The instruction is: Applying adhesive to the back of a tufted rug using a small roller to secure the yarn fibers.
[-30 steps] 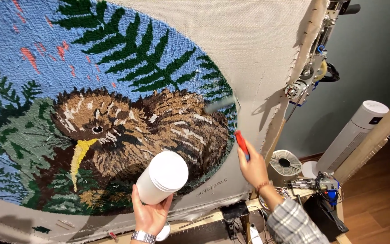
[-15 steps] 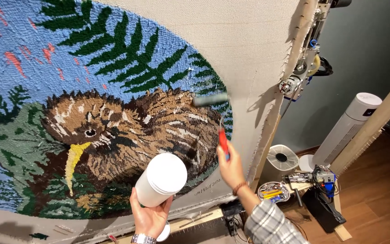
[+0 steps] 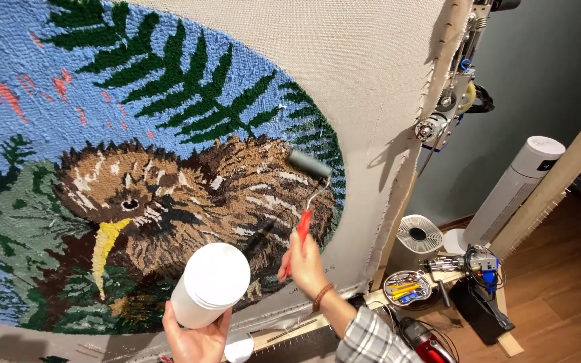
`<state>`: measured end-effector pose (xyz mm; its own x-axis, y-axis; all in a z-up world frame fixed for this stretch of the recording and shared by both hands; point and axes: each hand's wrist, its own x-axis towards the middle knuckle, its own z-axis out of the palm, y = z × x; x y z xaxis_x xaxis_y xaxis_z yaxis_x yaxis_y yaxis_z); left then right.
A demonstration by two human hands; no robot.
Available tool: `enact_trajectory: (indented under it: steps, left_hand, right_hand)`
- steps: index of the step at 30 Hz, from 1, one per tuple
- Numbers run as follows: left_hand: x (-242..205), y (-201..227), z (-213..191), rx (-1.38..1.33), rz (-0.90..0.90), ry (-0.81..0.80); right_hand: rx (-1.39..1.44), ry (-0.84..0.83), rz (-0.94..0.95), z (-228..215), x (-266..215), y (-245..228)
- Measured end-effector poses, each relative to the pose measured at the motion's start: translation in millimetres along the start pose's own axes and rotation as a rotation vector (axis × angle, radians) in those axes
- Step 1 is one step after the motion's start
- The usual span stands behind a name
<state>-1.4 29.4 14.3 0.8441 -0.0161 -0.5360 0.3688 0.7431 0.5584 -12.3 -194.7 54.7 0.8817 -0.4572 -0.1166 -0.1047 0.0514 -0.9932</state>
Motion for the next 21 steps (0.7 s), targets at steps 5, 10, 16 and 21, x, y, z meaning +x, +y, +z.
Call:
enact_trajectory:
  steps: [5, 10, 16, 21]
  left_hand:
    - [7, 11, -14, 0.017, 0.025, 0.013]
    - [9, 25, -9, 0.019, 0.043, 0.074]
    - [7, 27, -11, 0.046, 0.067, 0.062]
    - [-9, 33, 17, 0.05, 0.064, 0.225]
  right_hand:
    - [0.192, 0.005, 0.0, 10, 5, -32]
    - [0.323, 0.086, -0.118, 23, 17, -35]
    - [0.237, 0.015, -0.003, 36, 6, -26]
    - [0.416, 0.178, -0.095, 21, 35, -46]
